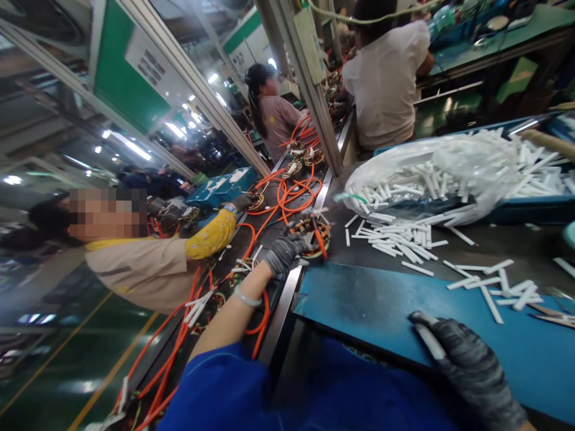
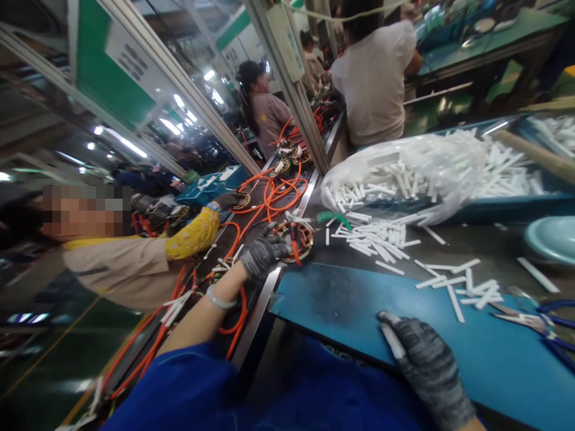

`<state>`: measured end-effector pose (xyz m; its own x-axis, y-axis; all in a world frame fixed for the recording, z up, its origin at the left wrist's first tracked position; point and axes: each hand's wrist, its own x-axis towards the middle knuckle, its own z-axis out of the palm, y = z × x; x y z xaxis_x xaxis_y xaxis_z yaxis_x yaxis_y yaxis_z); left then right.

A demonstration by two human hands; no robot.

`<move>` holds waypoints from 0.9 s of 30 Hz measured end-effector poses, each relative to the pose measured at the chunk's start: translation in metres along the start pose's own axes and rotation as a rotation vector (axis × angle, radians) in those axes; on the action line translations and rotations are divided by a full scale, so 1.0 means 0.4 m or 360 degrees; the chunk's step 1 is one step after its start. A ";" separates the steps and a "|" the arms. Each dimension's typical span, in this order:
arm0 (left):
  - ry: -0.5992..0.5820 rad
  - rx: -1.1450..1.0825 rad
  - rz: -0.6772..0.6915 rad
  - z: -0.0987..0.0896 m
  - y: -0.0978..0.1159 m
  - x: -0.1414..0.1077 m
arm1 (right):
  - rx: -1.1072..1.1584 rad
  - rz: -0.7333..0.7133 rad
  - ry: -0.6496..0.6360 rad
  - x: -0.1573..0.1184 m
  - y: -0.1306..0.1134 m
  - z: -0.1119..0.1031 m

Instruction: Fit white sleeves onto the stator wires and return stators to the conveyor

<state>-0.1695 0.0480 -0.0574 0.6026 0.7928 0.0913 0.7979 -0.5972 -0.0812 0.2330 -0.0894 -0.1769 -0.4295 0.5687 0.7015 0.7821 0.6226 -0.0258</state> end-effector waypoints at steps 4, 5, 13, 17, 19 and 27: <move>-0.0066 0.0021 0.0631 0.043 0.048 0.012 | 0.0106 0.0083 0.0006 0.011 -0.002 -0.001; -0.0058 0.0008 0.0732 0.054 0.066 0.019 | 0.0157 0.0143 -0.0009 0.010 -0.002 0.000; -0.0175 -0.0517 0.1012 0.083 0.209 0.061 | 0.0483 0.0838 -0.0193 0.002 -0.021 -0.023; -0.0123 -0.0739 0.0535 -0.001 0.225 0.007 | 0.0778 0.1300 -0.0220 0.036 -0.026 -0.051; -0.0195 -0.1097 0.0262 -0.045 0.240 -0.036 | 0.0884 0.1480 -0.0158 0.082 -0.014 -0.059; 0.0099 -0.1101 -0.0128 -0.122 0.320 -0.063 | 0.1217 0.1078 -0.0625 0.293 0.076 0.009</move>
<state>-0.0823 -0.0544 -0.0215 0.5245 0.8416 0.1290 0.6504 -0.4939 0.5771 0.2049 -0.0021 -0.0980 -0.2360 0.9663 0.1024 0.4816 0.2079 -0.8514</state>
